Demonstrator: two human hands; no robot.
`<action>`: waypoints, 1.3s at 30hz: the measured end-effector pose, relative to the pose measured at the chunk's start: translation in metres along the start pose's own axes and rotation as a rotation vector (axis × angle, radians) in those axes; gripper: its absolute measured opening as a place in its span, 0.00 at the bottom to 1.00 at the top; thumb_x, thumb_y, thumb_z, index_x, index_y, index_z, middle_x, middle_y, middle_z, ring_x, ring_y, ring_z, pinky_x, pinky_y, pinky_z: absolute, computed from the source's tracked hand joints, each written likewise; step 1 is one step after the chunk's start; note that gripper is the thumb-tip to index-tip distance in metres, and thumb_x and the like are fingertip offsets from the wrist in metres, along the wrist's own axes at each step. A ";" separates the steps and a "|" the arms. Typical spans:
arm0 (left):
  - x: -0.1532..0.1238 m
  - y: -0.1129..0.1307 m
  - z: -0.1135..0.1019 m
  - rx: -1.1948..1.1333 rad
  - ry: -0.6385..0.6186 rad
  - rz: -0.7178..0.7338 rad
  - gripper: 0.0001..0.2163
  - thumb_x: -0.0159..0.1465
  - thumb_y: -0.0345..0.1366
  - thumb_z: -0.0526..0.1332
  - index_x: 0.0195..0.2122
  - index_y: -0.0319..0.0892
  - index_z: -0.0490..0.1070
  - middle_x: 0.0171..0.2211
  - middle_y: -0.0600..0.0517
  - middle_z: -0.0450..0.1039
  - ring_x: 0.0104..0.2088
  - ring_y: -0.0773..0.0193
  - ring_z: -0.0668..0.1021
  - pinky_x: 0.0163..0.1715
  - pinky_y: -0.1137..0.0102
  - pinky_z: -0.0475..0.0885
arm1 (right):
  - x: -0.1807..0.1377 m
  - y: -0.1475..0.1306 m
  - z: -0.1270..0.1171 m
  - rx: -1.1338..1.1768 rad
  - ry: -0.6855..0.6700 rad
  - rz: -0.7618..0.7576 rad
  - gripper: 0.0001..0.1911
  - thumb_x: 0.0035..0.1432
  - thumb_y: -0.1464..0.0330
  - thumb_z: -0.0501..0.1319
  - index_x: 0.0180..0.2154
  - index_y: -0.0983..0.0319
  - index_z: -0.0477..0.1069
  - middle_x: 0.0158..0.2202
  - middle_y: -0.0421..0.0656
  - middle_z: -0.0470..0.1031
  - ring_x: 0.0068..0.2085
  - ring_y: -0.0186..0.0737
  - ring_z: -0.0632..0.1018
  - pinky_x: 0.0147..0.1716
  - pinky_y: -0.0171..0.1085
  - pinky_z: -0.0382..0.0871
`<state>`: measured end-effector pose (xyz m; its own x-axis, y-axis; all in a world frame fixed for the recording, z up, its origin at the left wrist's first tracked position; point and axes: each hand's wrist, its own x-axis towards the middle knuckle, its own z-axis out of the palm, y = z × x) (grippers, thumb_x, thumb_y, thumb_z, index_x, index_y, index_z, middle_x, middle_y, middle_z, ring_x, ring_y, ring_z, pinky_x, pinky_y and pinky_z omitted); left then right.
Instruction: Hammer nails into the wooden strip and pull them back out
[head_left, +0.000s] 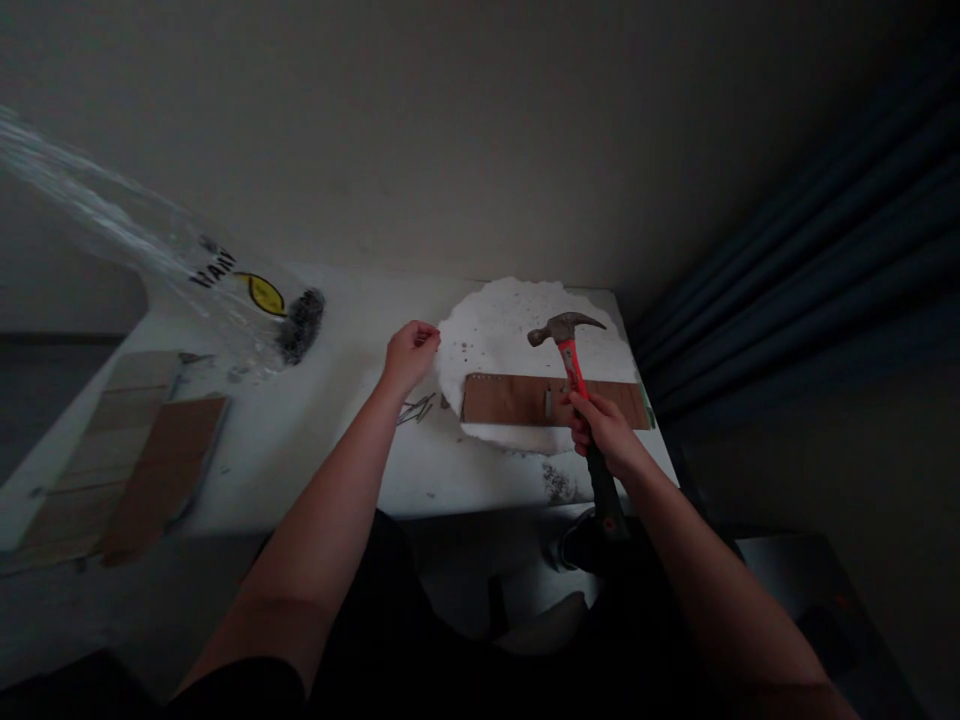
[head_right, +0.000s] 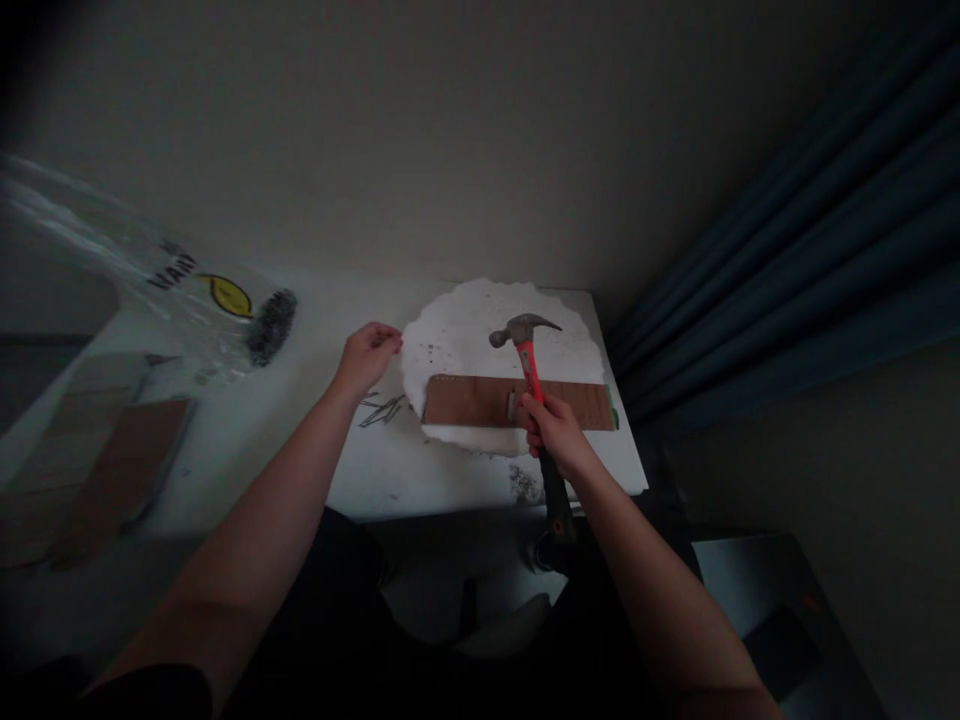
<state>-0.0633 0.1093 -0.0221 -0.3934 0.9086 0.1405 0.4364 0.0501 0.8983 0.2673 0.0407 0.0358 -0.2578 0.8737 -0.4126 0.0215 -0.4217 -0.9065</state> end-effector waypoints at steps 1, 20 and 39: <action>-0.001 -0.004 -0.007 0.128 -0.020 -0.005 0.03 0.57 0.34 0.60 0.32 0.42 0.70 0.29 0.50 0.74 0.31 0.61 0.76 0.38 0.65 0.72 | 0.003 0.001 -0.001 0.022 0.028 0.012 0.19 0.53 0.52 0.65 0.37 0.59 0.66 0.20 0.29 0.58 0.17 0.26 0.59 0.13 0.29 0.54; -0.032 -0.048 -0.011 1.037 -0.616 -0.111 0.04 0.52 0.35 0.64 0.25 0.41 0.76 0.36 0.35 0.79 0.44 0.37 0.80 0.42 0.51 0.72 | 0.034 0.017 -0.020 -0.066 0.130 0.010 0.21 0.51 0.52 0.67 0.35 0.58 0.62 0.19 0.29 0.59 0.16 0.26 0.59 0.13 0.29 0.54; -0.009 -0.031 -0.023 0.697 -0.177 -0.170 0.06 0.56 0.36 0.62 0.33 0.42 0.75 0.35 0.45 0.78 0.38 0.53 0.78 0.37 0.64 0.70 | 0.034 0.017 -0.021 -0.058 0.142 0.001 0.22 0.50 0.52 0.69 0.36 0.59 0.65 0.19 0.30 0.60 0.16 0.26 0.60 0.12 0.29 0.55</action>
<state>-0.0917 0.0896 -0.0415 -0.3909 0.9151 -0.0993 0.8170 0.3946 0.4205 0.2795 0.0681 0.0049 -0.1190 0.9005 -0.4182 0.0784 -0.4114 -0.9081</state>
